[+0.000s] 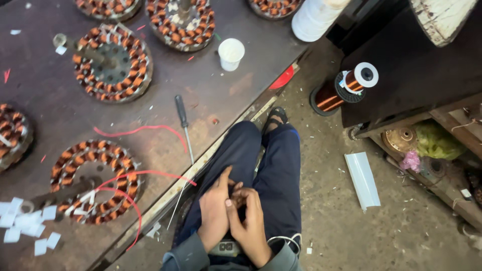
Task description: The person inserts white insulating spacers into the slots of a copper-wound motor stator, then threads red and green wires through the slots and secures them. The person uses shears to trim wire ends and repeats the process on multiple stators.
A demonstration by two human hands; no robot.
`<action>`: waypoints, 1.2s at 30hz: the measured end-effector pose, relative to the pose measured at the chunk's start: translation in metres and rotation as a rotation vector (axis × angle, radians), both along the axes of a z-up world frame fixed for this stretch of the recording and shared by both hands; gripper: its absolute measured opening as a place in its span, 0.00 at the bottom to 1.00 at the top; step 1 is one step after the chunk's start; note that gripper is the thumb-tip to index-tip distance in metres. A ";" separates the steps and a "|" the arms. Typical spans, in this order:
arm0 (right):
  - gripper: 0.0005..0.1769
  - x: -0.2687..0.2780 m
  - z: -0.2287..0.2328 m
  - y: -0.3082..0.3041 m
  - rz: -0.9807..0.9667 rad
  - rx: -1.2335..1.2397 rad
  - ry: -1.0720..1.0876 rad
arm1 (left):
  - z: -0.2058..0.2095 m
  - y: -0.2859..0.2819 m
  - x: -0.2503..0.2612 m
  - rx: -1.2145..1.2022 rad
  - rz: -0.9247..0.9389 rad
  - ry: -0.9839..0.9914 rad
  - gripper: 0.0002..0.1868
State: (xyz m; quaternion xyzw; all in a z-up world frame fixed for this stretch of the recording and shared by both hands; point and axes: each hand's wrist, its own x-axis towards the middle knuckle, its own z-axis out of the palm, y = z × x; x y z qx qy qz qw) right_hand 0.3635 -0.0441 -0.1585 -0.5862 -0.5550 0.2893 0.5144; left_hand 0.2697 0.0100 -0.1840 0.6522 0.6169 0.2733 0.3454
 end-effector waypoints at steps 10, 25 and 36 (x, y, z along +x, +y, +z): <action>0.07 0.072 0.025 0.001 0.226 -0.312 -0.029 | -0.023 0.074 0.047 0.370 -0.451 0.214 0.15; 0.15 0.460 0.072 0.566 -0.397 0.319 -0.161 | -0.091 0.135 0.090 0.452 -0.376 0.072 0.08; 0.12 0.449 0.041 0.632 -0.606 0.333 -0.800 | -0.101 0.146 0.083 0.632 -0.410 0.177 0.12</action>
